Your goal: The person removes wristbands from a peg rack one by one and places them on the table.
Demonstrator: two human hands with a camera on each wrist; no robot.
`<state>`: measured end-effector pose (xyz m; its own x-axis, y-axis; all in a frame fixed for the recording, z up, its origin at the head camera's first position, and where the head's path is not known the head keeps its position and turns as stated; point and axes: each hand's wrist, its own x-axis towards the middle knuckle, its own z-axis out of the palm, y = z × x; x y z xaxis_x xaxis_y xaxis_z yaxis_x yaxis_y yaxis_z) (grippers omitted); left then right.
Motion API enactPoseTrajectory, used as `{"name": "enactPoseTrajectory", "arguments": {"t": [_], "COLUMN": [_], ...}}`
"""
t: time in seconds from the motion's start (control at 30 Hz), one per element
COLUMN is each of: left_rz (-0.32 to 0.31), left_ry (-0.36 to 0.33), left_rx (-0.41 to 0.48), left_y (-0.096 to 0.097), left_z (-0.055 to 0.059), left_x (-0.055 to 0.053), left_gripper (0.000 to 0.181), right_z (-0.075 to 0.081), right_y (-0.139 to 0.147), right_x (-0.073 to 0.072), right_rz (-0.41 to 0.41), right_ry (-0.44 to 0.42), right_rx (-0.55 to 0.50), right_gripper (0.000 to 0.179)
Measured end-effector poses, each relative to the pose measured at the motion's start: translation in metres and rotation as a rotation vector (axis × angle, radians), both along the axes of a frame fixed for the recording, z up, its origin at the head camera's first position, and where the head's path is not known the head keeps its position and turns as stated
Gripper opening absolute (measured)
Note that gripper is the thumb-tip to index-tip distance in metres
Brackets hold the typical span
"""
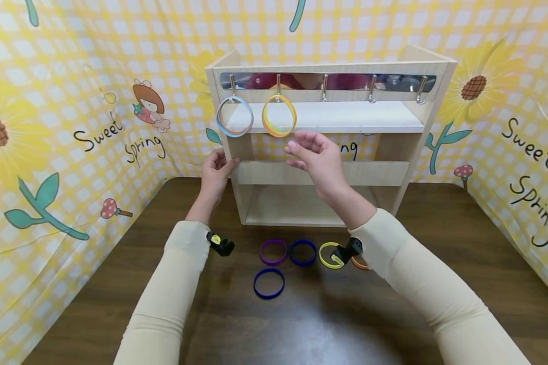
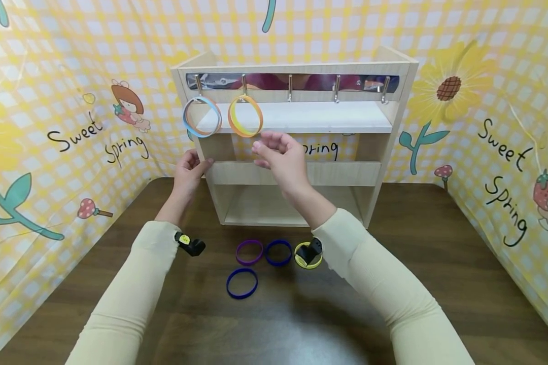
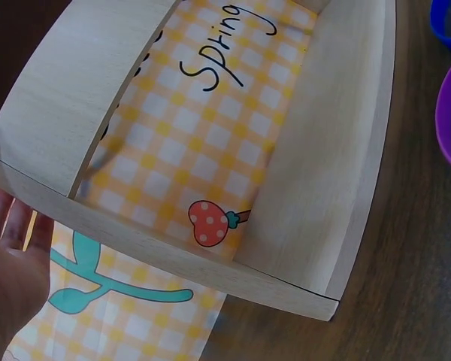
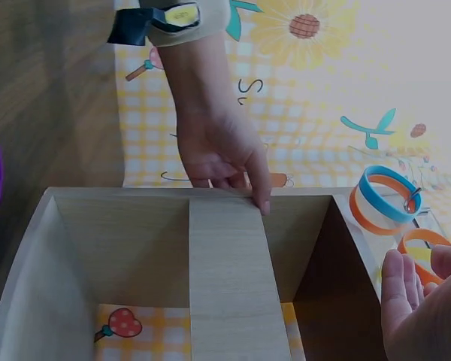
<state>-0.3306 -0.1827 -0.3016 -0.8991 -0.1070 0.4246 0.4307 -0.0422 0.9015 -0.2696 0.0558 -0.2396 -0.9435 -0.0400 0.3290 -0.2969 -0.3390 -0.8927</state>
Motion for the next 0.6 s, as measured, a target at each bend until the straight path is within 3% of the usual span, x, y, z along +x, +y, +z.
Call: {"name": "enactPoseTrajectory", "arguments": {"t": [0.6], "left_rz": [-0.011], "left_ry": [0.017], "left_rx": [0.03], "left_y": [0.0014], "left_z": [-0.0001], "left_x": [0.0006], "left_gripper": [0.023], "right_z": [0.0108], "right_y": [-0.0105], "right_x": [-0.0094], "right_rz": [-0.013], "right_ry": [-0.098], "right_rx": [-0.091], "right_gripper": [0.018]}}
